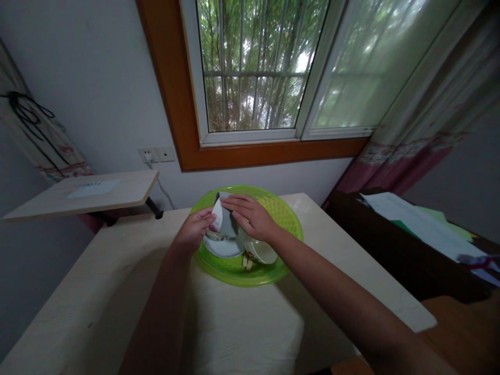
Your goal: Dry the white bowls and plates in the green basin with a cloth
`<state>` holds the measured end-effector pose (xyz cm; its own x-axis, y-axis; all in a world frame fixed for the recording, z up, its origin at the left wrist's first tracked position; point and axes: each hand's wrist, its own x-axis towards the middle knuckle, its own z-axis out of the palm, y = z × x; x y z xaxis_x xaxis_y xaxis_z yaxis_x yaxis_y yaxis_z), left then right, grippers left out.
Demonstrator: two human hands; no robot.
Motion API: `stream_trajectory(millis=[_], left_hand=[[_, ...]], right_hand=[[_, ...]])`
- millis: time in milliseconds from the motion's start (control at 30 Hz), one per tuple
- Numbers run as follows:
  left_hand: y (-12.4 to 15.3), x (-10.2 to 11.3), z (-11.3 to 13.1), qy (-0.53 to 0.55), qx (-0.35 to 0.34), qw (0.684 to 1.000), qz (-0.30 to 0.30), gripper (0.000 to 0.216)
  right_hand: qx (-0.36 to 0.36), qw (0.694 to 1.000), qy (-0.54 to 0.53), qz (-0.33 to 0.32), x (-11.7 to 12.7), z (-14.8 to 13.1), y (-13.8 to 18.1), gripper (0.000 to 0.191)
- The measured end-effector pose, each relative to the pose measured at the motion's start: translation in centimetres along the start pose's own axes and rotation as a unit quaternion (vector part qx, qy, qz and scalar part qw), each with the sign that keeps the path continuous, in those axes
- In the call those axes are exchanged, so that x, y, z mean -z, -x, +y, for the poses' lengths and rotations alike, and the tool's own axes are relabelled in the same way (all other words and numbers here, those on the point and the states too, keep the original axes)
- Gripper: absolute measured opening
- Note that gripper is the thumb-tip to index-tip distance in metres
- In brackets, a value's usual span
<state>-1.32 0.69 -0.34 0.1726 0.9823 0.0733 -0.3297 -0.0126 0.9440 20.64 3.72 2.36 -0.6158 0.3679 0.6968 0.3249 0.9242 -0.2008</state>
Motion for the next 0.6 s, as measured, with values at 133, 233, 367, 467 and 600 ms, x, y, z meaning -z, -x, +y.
stream_trajectory(millis=[133,233,367,467,600], left_hand=[[-0.1,-0.2,0.0,0.000,-0.007,1.000,0.000,0.030],[-0.1,-0.2,-0.1,-0.012,-0.008,1.000,0.000,0.031],[-0.1,0.0,-0.4,-0.034,-0.001,0.999,0.004,0.032],[0.0,0.1,-0.4,-0.036,0.004,0.999,0.010,0.033],[0.0,0.0,-0.2,-0.036,0.000,0.999,0.019,0.033]], right_hand=[[0.041,0.999,-0.005,-0.020,-0.1,-0.5,0.0,0.041],[0.024,1.000,0.001,-0.013,-0.3,-0.4,-0.2,0.041],[-0.031,0.999,0.009,0.003,-0.3,0.3,-0.3,0.043],[-0.062,0.998,0.017,0.015,-0.5,1.0,-0.2,0.043],[-0.058,0.998,0.015,0.016,-0.6,1.0,0.0,0.043]])
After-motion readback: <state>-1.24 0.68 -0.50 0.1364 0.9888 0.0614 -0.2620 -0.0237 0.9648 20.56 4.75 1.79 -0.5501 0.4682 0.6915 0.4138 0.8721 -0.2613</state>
